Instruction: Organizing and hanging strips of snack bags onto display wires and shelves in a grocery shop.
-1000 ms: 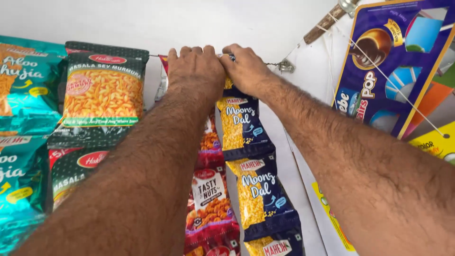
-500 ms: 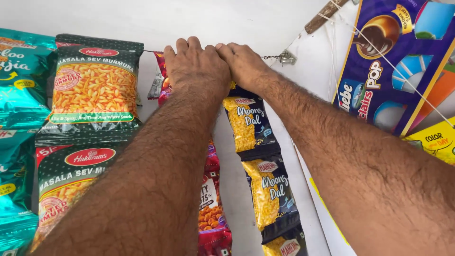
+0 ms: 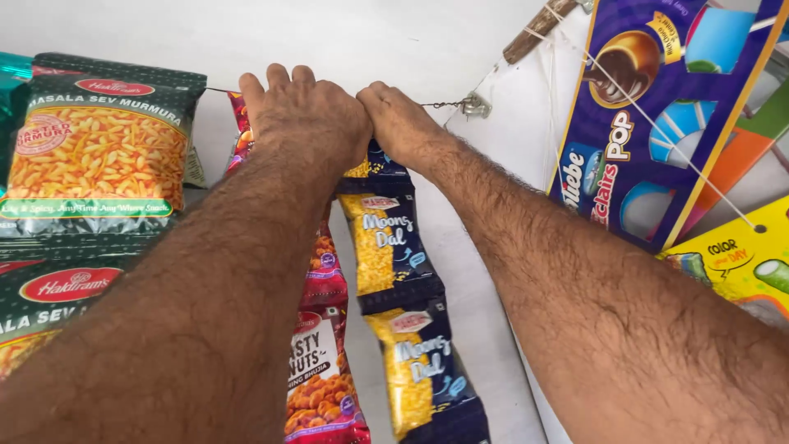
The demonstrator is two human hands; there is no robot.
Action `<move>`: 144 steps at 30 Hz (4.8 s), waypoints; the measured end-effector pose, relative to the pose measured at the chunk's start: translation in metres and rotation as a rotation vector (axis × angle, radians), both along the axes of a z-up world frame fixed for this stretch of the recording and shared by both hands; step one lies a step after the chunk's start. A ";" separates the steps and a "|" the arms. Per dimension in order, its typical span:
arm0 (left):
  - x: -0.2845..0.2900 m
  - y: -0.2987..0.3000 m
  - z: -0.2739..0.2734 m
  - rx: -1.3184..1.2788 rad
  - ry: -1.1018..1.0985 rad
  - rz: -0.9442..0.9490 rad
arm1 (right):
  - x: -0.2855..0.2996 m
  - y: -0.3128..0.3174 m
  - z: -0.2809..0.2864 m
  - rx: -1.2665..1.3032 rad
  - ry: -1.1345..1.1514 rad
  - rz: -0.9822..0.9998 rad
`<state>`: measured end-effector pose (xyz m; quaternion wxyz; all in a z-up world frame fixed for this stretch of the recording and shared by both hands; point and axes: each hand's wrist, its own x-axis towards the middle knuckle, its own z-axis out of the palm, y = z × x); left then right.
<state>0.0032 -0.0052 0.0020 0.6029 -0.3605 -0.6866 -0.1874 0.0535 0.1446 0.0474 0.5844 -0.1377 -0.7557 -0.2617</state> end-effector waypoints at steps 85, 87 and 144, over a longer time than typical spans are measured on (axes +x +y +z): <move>0.045 -0.048 -0.351 -0.042 0.065 -0.548 | 0.107 -0.095 -0.398 0.018 0.120 0.357; 0.063 -0.065 -0.381 -0.062 -0.056 -0.716 | 0.125 -0.115 -0.432 -0.059 0.055 0.300; 0.278 -0.061 -0.790 -1.298 -0.365 -1.539 | 0.393 -0.296 -0.829 -1.120 0.179 -0.823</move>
